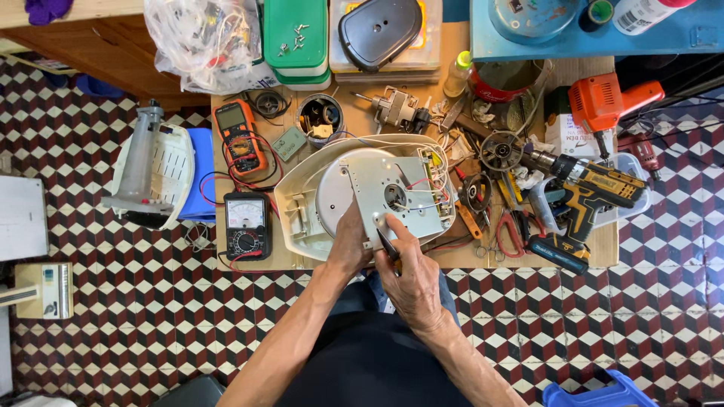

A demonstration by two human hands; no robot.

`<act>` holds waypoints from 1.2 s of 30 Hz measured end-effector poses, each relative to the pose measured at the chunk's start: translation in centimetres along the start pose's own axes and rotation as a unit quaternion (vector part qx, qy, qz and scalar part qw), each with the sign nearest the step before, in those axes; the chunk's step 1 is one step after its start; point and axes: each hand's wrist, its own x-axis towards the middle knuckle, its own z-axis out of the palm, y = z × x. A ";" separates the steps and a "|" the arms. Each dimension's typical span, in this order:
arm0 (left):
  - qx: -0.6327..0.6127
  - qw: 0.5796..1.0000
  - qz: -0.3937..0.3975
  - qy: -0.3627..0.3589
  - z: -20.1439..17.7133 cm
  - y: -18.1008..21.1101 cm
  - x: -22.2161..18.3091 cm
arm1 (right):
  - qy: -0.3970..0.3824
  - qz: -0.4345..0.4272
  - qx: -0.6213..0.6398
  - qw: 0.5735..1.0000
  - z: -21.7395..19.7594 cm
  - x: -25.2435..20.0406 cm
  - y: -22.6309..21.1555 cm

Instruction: The person disassembles a ceiling fan motor housing using a power drill and pliers. They remove screws, detach a metal plate, and manipulate internal wiring and components on a cluttered workbench.

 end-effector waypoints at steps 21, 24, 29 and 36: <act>0.051 0.996 -0.031 -0.073 -1.1 1.3 2.6 | 0.040 0.029 0.016 0.999 -0.8 0.6 -1.1; 0.046 0.995 -0.033 -0.077 -1.1 1.4 3.1 | 0.054 0.060 0.034 0.996 -1.1 0.9 -1.7; 0.105 0.991 0.076 -0.030 -0.1 1.9 3.5 | 0.090 0.053 0.019 0.994 -1.5 1.2 -2.0; -0.036 0.998 -0.043 -0.026 1.6 3.2 3.6 | 0.116 0.177 0.015 0.977 -2.0 1.6 -1.9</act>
